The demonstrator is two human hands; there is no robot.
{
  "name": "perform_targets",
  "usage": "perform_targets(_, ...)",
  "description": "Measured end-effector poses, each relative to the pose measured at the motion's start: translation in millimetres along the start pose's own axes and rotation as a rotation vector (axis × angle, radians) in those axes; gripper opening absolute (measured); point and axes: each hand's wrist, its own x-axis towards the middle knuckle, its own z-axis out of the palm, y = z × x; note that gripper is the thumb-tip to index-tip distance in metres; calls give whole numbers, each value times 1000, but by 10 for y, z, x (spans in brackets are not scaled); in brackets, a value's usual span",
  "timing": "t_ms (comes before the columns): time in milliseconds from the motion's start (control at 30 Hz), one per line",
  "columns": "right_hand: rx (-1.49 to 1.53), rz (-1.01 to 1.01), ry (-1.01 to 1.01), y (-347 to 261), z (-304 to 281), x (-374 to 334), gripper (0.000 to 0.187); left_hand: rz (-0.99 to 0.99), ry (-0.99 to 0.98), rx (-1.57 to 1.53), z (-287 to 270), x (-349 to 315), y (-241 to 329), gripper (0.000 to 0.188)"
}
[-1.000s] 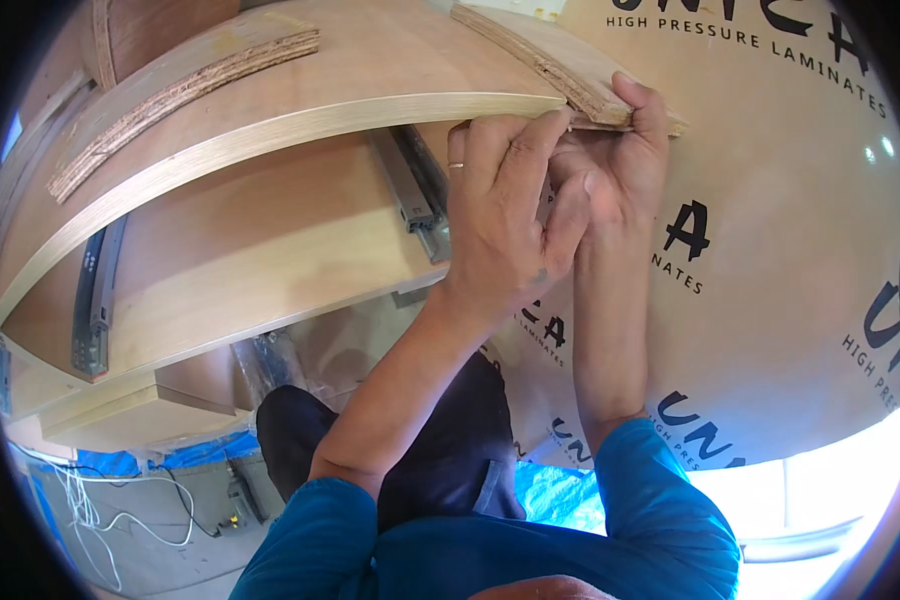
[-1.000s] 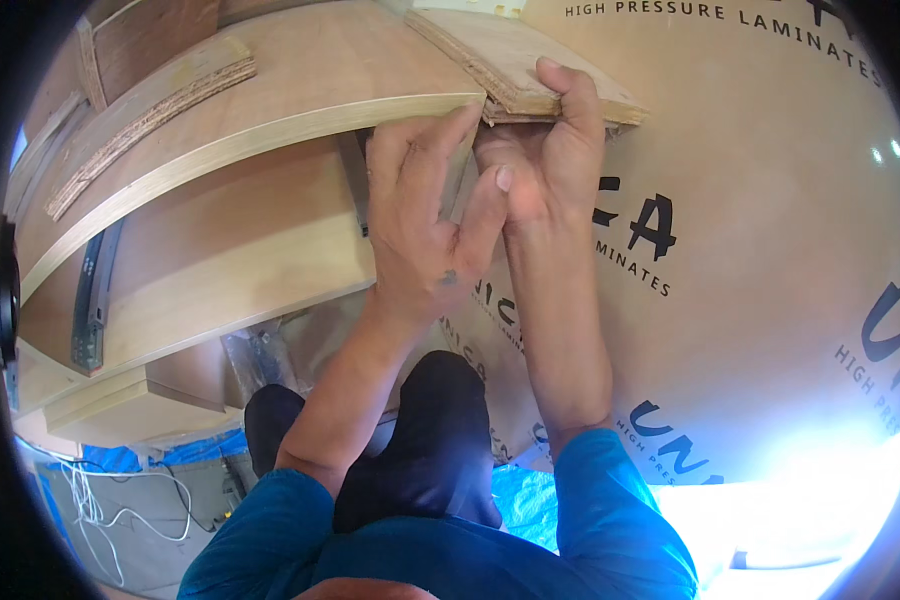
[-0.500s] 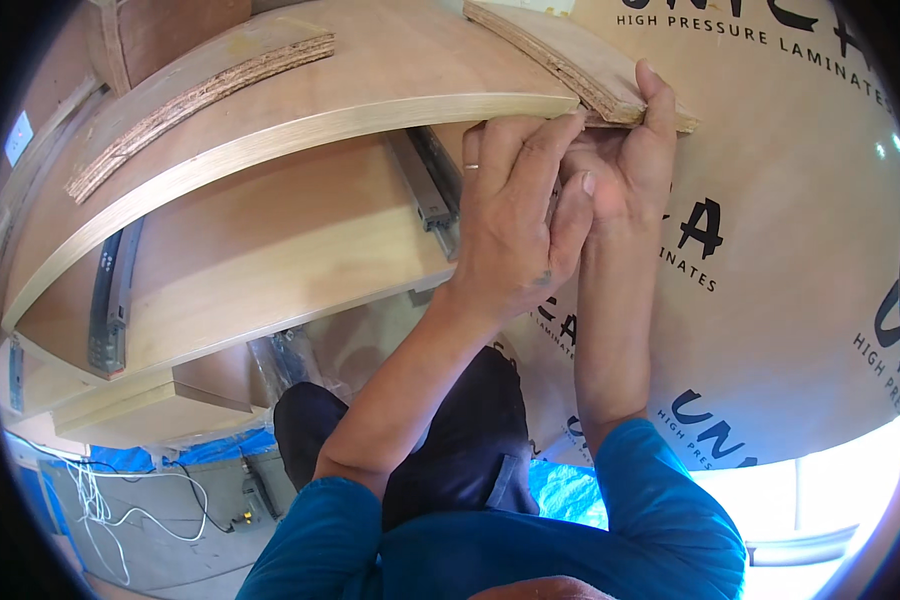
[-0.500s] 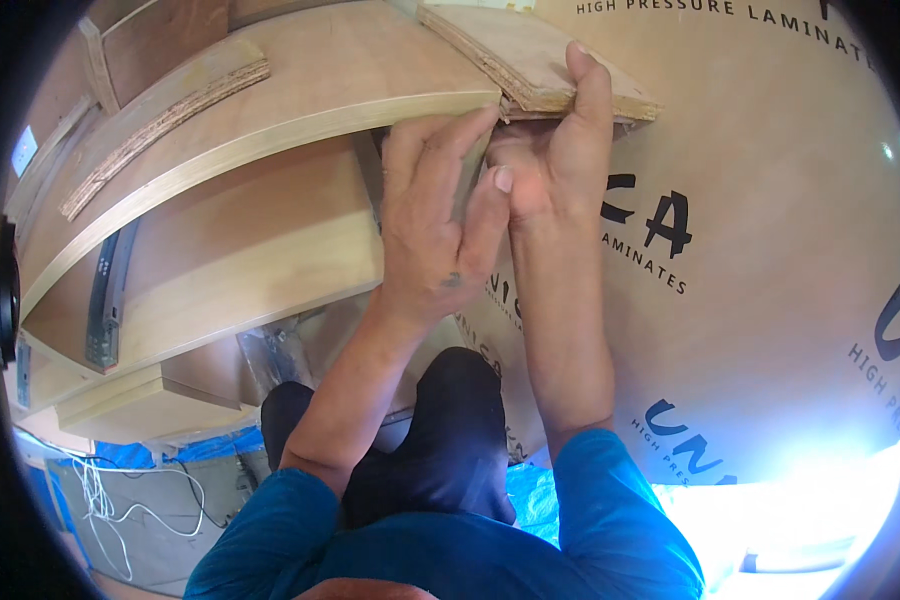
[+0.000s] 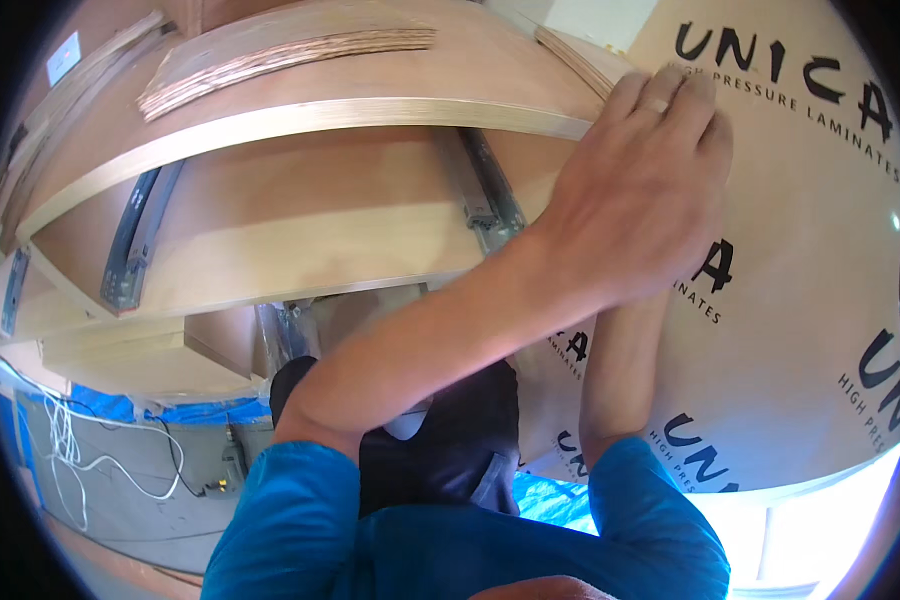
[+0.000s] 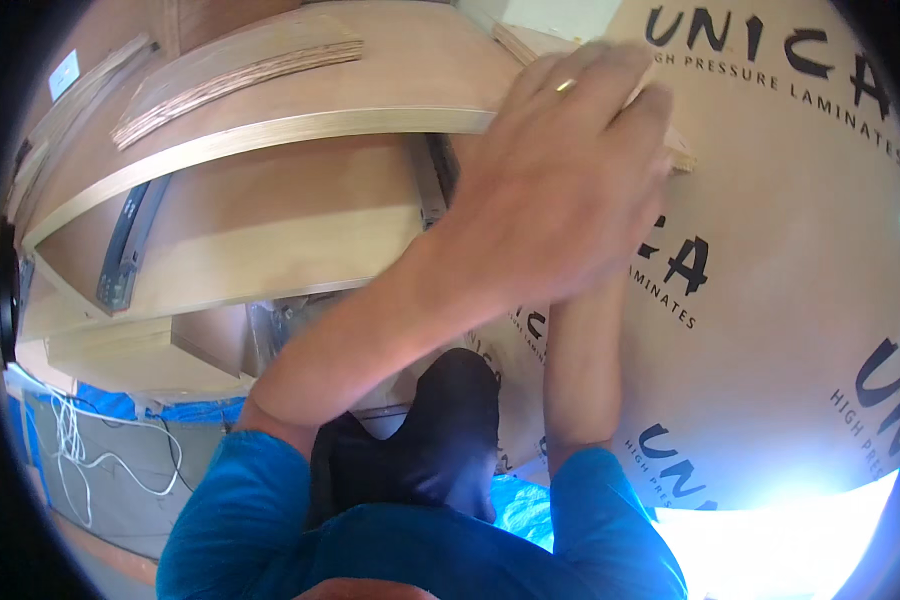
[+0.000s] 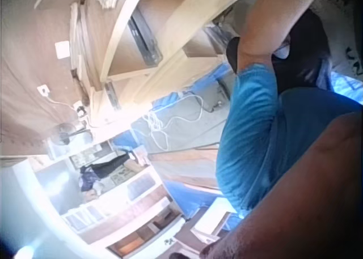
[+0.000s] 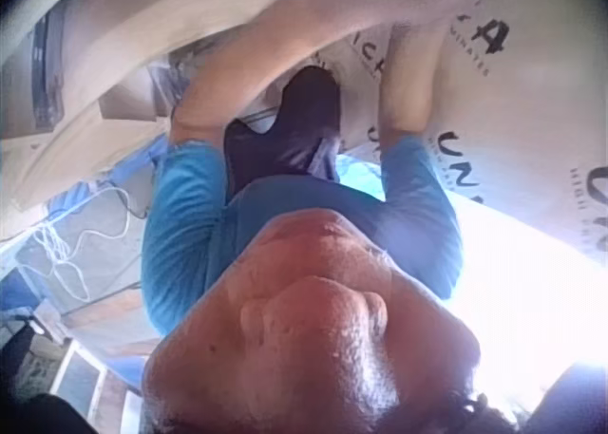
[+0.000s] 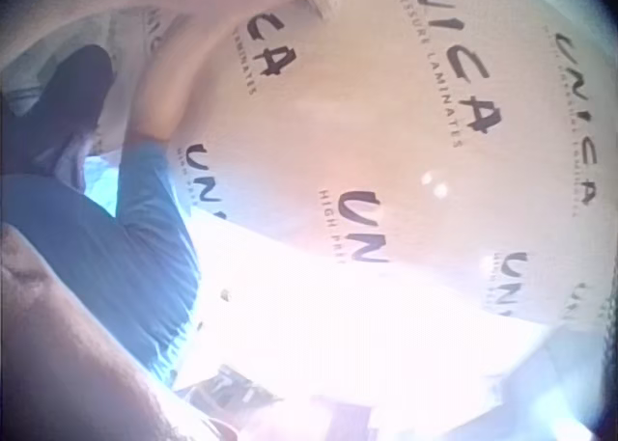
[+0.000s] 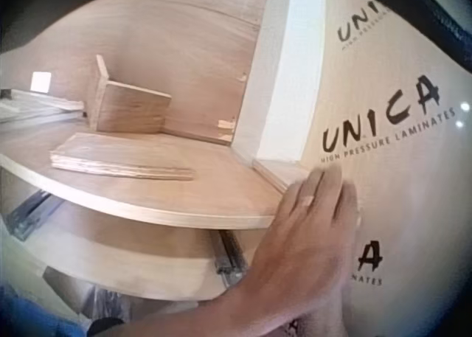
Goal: The person positions and aligns small wooden pieces inside a cabinet frame, holding them in place and fitting them into corners.
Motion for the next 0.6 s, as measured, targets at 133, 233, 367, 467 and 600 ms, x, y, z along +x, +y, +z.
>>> perform_targets(133,37,54,-18,170,15,-40,50,-342,-1078,171,-81,388,-153,43)
perform_targets(233,41,49,-11,120,22,13,51,-446,-1020,163,-6,412,-108,55)
perform_targets(367,59,56,-9,122,24,45,54,-478,-1133,152,14,457,-124,63)
perform_targets(467,73,61,-5,128,30,118,56,-292,-390,686,255,372,-278,70)
perform_targets(600,101,70,-101,206,130,66,53,-472,-951,195,290,447,-372,69)
